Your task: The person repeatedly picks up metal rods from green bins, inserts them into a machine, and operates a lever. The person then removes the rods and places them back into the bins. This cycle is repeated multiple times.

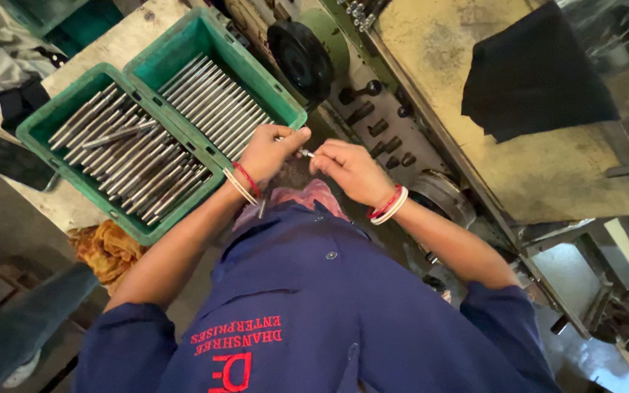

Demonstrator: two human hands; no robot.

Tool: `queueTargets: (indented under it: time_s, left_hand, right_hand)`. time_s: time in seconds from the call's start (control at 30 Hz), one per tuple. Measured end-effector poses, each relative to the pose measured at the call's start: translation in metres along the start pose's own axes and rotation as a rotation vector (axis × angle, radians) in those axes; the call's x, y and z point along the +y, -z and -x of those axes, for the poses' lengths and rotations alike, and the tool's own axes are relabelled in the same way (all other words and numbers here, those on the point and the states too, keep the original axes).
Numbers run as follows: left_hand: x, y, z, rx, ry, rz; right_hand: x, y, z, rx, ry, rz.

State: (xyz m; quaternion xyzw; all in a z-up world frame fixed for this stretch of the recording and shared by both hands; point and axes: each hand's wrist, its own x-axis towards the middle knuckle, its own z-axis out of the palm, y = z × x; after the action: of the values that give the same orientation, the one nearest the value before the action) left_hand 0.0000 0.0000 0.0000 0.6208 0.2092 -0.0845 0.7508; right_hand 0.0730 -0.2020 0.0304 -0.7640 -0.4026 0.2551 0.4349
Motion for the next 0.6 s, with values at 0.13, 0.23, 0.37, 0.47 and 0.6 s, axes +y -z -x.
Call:
queueTargets:
  time_s: [0.13,0.23,0.37,0.47,0.6]
  left_hand:
    - [0.007,-0.012,0.009,-0.069,-0.386,-0.049]
    - [0.012,-0.013,0.019,-0.095,-0.500,-0.106]
    - [0.007,-0.008,0.027,-0.167,-0.666,-0.113]
    - [-0.014,-0.012,0.010,-0.211,-0.690,0.015]
    - [-0.053,-0.020,-0.036,-0.151,-0.374,0.180]
  right_hand:
    - [-0.006,-0.018,0.011,0.056,-0.265,-0.652]
    - [-0.012,-0.038,0.031,0.099,-0.274,-0.816]
    - [-0.014,-0.068,0.048,0.225,-0.146,-0.795]
    - [-0.006,-0.089,0.048,0.362,-0.076,-0.970]
    - [0.016,-0.083,0.028,0.604,-0.356,-0.925]
